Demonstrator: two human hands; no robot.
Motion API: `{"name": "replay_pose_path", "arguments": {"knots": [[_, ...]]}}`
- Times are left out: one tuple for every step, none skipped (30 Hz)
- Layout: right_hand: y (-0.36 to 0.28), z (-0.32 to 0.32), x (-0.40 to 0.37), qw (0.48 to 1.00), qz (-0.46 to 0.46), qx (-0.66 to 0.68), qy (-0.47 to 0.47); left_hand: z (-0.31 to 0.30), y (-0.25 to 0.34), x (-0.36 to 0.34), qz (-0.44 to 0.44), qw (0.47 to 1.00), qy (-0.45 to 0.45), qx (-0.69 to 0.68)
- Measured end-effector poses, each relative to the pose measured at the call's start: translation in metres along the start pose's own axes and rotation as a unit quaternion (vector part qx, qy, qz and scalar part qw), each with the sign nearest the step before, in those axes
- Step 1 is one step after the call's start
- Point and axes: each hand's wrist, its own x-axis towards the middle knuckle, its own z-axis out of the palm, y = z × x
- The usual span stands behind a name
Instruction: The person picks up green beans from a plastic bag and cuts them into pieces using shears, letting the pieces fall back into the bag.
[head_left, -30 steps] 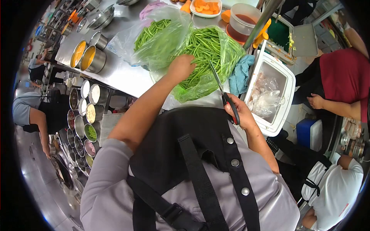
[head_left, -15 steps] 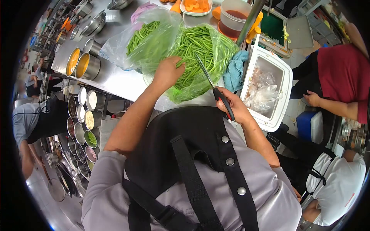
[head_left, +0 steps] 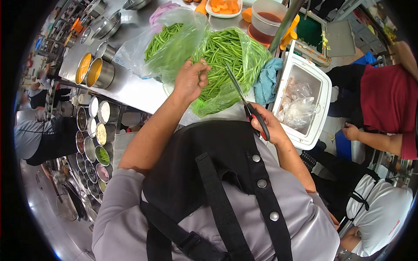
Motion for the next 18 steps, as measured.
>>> {"name": "replay_pose_path", "arguments": {"knots": [[-0.001,0.002,0.0,1.0,0.0,0.001,0.002,0.0,-0.002,0.0,-0.002,1.0,-0.001,0.001],[-0.003,0.003,0.001,1.0,-0.014,0.006,-0.005,0.0,-0.004,-0.001,-0.005,1.0,-0.007,0.012],[-0.006,0.004,0.001,0.999,-0.028,0.012,-0.012,0.001,-0.005,-0.001,-0.009,1.0,-0.013,0.023],[-0.009,0.003,0.001,0.999,-0.028,0.012,-0.011,0.001,-0.007,-0.002,-0.01,1.0,-0.014,0.024],[-0.013,0.003,0.001,1.0,0.0,0.003,-0.008,0.001,-0.008,-0.002,-0.009,0.999,-0.013,0.031],[-0.016,0.004,0.001,1.0,0.028,-0.006,-0.005,0.001,-0.008,-0.003,-0.008,0.999,-0.012,0.038],[-0.017,0.004,0.001,1.0,0.028,-0.006,-0.005,0.001,-0.008,-0.003,-0.008,0.999,-0.012,0.039],[-0.018,0.004,0.002,1.0,0.028,-0.002,-0.006,0.001,-0.007,-0.003,-0.012,0.998,-0.023,0.05],[-0.018,0.003,0.003,1.0,0.029,0.001,-0.007,0.001,-0.007,-0.003,-0.016,0.997,-0.033,0.061],[-0.017,0.003,0.004,1.0,0.029,0.001,-0.008,0.002,-0.005,-0.003,-0.015,0.998,-0.033,0.06],[-0.015,0.003,0.005,1.0,0.01,0.006,-0.012,0.002,-0.004,-0.003,-0.019,0.997,-0.039,0.067],[-0.014,0.003,0.005,1.0,-0.009,0.011,-0.015,0.002,-0.003,-0.004,-0.022,0.996,-0.045,0.074],[-0.013,0.002,0.006,1.0,-0.008,0.011,-0.016,0.001,-0.003,-0.004,-0.022,0.996,-0.045,0.073],[-0.013,0.002,0.006,1.0,-0.012,0.01,-0.014,0.0,-0.003,-0.004,-0.026,0.996,-0.044,0.069],[-0.012,0.002,0.006,1.0,-0.016,0.009,-0.012,0.0,-0.002,-0.004,-0.03,0.996,-0.044,0.065],[-0.012,0.001,0.005,1.0,-0.015,0.009,-0.012,0.0,-0.002,-0.004,-0.03,0.997,-0.043,0.065],[-0.011,0.0,0.005,1.0,-0.013,0.009,-0.014,0.0,-0.001,-0.004,-0.034,0.996,-0.042,0.067],[-0.011,0.0,0.005,1.0,-0.01,0.01,-0.015,0.0,0.001,-0.004,-0.038,0.996,-0.041,0.07]]}}
